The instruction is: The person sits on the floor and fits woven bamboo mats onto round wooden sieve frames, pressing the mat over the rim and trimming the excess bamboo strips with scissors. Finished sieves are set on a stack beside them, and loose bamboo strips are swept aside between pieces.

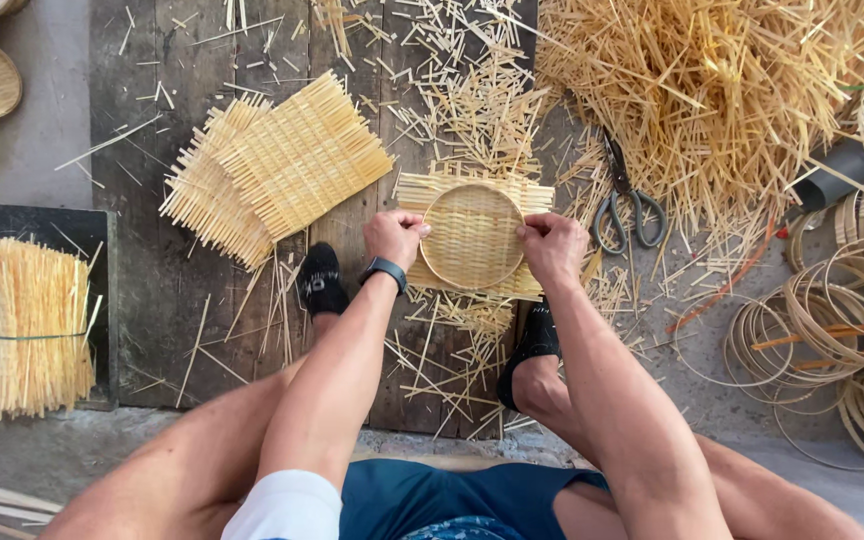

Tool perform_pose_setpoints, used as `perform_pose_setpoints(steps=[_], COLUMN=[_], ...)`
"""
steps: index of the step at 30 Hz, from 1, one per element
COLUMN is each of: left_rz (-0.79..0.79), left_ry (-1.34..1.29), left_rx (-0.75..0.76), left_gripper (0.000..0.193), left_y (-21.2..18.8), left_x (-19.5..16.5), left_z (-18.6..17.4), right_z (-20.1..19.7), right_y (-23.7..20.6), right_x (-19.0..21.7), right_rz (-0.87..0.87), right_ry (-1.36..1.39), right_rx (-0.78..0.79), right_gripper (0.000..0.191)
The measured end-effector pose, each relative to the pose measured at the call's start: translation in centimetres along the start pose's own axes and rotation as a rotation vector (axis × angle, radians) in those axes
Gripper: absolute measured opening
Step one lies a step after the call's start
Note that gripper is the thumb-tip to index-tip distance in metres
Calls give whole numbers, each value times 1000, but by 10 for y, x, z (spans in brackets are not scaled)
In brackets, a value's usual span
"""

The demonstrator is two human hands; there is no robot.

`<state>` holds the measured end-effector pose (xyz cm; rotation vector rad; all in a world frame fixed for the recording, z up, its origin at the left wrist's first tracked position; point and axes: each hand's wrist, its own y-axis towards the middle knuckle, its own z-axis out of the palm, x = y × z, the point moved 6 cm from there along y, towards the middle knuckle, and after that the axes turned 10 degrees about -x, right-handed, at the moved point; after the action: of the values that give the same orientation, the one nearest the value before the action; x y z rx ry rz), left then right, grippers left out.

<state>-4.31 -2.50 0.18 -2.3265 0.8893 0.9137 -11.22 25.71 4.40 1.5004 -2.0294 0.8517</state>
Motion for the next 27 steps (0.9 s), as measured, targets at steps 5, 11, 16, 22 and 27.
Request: perform_pose_setpoints(steps=[5, 11, 16, 22, 27], left_rz=[-2, -34, -109, -169, -207], left_ry=[61, 63, -10, -57, -139], left_rx=[-3, -6, -8, -1, 58], left_gripper=[19, 12, 14, 15, 16], left_y=[2, 4, 3, 4, 13], left_x=[-3, -14, -25, -18, -13], left_z=[1, -1, -8, -7, -5], right_z=[5, 3, 1, 9, 10], right_y=[1, 7, 10, 26, 39], right_x=[-4, 1, 3, -15, -19], right_rz=[2, -92, 0, 46, -5], right_ry=[-33, -130, -84, 58, 3], right_rx=[-33, -88, -44, 107, 136], right_gripper=[18, 18, 19, 24, 24])
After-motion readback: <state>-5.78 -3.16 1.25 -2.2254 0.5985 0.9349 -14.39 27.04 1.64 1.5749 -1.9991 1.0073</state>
